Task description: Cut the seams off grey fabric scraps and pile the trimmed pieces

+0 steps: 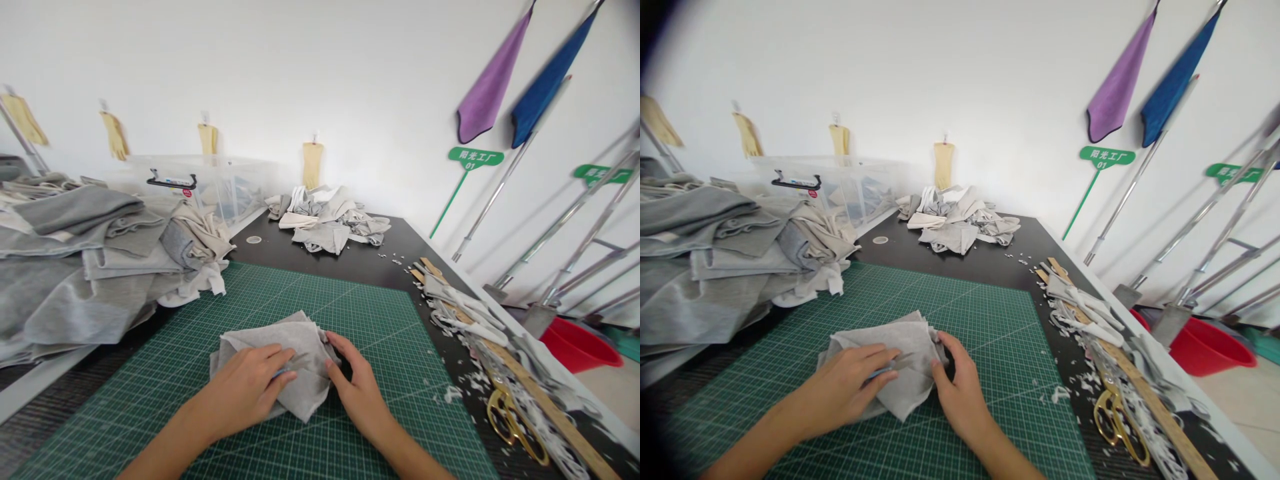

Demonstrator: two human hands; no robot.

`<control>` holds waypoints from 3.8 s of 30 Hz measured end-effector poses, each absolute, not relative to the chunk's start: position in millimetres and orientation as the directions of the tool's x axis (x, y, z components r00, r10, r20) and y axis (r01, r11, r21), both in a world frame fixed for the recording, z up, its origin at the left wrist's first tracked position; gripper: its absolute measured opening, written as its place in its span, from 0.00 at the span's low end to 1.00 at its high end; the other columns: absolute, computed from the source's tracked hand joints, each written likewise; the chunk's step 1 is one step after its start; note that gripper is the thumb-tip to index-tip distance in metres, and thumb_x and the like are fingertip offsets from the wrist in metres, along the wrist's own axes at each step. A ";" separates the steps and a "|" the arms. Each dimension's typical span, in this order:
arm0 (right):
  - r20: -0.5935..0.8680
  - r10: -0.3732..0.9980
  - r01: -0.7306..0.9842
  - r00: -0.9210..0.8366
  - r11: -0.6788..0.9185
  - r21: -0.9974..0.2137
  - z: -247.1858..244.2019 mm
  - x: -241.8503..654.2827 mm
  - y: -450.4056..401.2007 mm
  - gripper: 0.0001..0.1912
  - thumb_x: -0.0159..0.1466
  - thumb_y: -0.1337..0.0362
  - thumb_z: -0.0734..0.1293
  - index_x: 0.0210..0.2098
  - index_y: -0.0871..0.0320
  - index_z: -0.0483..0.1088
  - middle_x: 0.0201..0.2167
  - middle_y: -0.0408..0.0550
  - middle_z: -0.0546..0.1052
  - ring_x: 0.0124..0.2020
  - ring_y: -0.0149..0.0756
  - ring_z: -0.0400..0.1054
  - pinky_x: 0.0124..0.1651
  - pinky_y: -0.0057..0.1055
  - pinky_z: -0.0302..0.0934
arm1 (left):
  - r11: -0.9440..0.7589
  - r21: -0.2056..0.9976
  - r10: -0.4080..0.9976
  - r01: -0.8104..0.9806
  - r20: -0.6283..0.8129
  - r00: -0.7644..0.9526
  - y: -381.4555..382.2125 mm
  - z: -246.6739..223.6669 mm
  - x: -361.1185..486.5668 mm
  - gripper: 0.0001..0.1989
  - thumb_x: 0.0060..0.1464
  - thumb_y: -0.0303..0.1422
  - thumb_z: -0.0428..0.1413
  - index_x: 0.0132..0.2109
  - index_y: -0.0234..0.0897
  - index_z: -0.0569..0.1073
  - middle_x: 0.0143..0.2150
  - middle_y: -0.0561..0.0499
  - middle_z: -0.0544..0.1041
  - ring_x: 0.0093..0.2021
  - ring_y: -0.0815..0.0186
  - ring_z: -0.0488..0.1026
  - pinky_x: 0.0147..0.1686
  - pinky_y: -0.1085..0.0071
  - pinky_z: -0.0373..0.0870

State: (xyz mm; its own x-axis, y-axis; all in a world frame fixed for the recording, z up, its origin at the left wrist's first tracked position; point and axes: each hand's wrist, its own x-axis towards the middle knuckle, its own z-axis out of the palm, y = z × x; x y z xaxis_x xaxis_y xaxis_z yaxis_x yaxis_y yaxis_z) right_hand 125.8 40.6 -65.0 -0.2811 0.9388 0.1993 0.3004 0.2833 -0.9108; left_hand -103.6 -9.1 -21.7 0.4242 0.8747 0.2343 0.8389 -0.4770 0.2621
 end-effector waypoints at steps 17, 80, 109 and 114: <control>0.206 0.938 0.289 -0.280 0.287 -0.913 -64.0 125.8 40.2 0.21 0.63 0.63 0.64 0.56 0.53 0.67 0.58 0.49 0.71 0.59 0.43 0.64 0.65 0.47 0.54 | -0.336 0.281 0.941 0.899 0.144 0.307 -9.7 -19.6 -112.0 0.21 0.65 0.47 0.45 0.56 0.45 0.73 0.54 0.45 0.76 0.51 0.51 0.74 0.49 0.52 0.69; 0.204 0.933 0.269 -0.295 0.286 -0.920 -69.7 127.0 42.0 0.22 0.64 0.64 0.64 0.57 0.55 0.65 0.58 0.49 0.71 0.59 0.40 0.65 0.65 0.44 0.56 | -0.342 0.266 0.936 0.901 0.184 0.300 6.7 -34.2 -131.5 0.20 0.65 0.44 0.48 0.55 0.39 0.74 0.51 0.48 0.78 0.49 0.56 0.75 0.52 0.57 0.69; 0.212 0.934 0.274 -0.288 0.293 -0.916 -69.9 126.6 41.7 0.22 0.64 0.64 0.64 0.57 0.54 0.66 0.58 0.50 0.71 0.59 0.41 0.65 0.65 0.47 0.56 | -0.374 0.264 0.921 0.889 0.219 0.322 1.4 -32.3 -127.4 0.21 0.65 0.45 0.47 0.56 0.38 0.72 0.52 0.47 0.77 0.50 0.57 0.75 0.51 0.59 0.70; 0.207 0.937 0.265 -0.283 0.284 -0.922 -68.1 126.1 41.2 0.21 0.63 0.64 0.64 0.57 0.54 0.66 0.58 0.50 0.71 0.59 0.42 0.65 0.64 0.47 0.56 | -0.392 0.266 0.914 0.880 0.222 0.340 -0.2 -29.5 -127.8 0.18 0.66 0.43 0.46 0.52 0.40 0.74 0.50 0.50 0.79 0.48 0.59 0.76 0.51 0.60 0.70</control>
State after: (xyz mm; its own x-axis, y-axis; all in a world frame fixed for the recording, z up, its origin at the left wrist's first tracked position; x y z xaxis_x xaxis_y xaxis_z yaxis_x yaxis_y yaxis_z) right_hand 126.1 41.2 -68.1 -0.2826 0.9366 0.2071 0.2648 0.2837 -0.9216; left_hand -127.8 -0.2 -29.5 0.3398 0.9139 0.2221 0.8805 -0.3922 0.2663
